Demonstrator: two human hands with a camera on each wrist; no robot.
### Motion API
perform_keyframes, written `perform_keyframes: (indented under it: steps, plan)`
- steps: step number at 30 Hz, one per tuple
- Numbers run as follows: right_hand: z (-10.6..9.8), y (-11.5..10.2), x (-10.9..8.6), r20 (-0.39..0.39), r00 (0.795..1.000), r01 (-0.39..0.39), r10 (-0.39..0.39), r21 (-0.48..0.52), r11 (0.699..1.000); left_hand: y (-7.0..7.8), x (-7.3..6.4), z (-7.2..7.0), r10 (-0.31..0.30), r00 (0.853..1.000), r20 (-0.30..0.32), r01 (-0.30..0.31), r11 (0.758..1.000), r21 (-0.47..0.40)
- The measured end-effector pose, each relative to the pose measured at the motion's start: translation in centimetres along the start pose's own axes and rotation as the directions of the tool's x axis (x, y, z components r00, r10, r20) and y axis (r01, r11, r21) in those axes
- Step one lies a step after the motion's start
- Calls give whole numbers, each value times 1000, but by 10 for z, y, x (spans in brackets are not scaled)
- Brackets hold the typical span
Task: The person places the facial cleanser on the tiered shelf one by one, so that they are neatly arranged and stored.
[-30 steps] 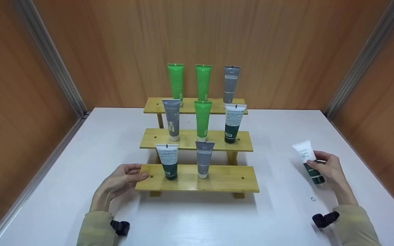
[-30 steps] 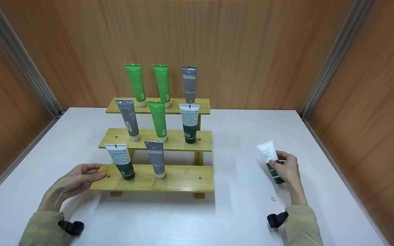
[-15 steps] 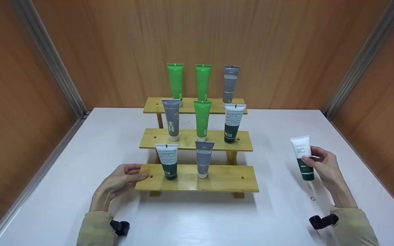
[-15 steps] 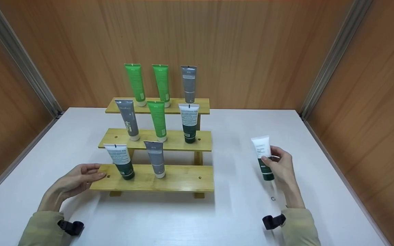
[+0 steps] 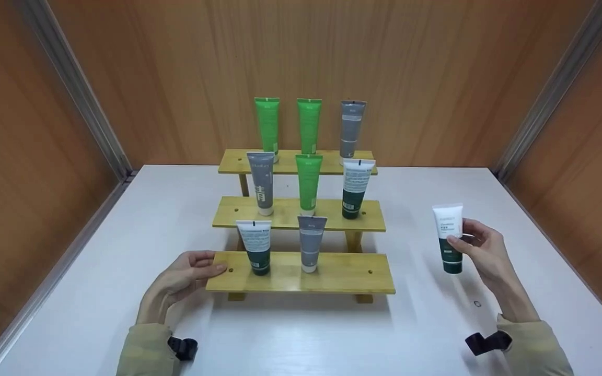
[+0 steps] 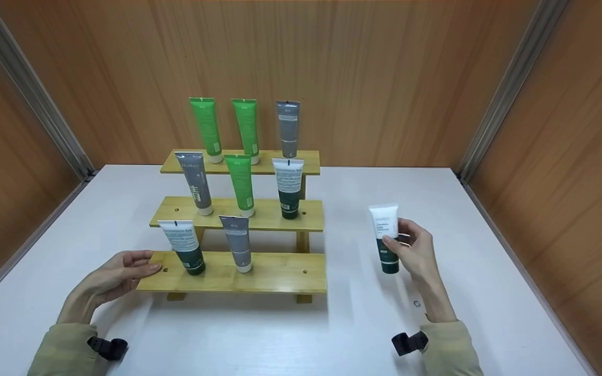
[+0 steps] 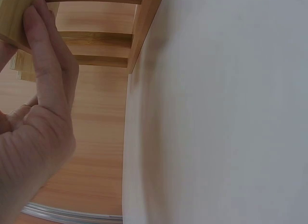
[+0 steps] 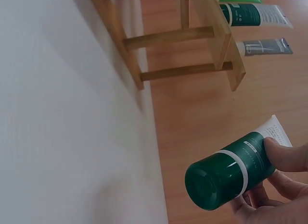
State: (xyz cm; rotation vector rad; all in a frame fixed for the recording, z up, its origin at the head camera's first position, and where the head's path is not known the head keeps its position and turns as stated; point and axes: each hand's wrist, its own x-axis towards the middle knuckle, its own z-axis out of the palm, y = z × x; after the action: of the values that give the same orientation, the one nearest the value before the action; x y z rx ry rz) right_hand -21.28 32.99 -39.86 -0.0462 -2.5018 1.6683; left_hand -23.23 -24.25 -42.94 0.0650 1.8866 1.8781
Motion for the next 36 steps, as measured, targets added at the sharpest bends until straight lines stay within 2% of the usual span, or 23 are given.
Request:
perform_keyframes:
  steps: [19,36]
  plan:
    - [38,-35,-13,-10,997,74,-73,95,993,0,0,-1,-10,1000,12,11,1000,-7]
    - [68,-59,-20,44,990,119,-132,220,968,0,2,-1,-10,1000,-4,10,1000,11]
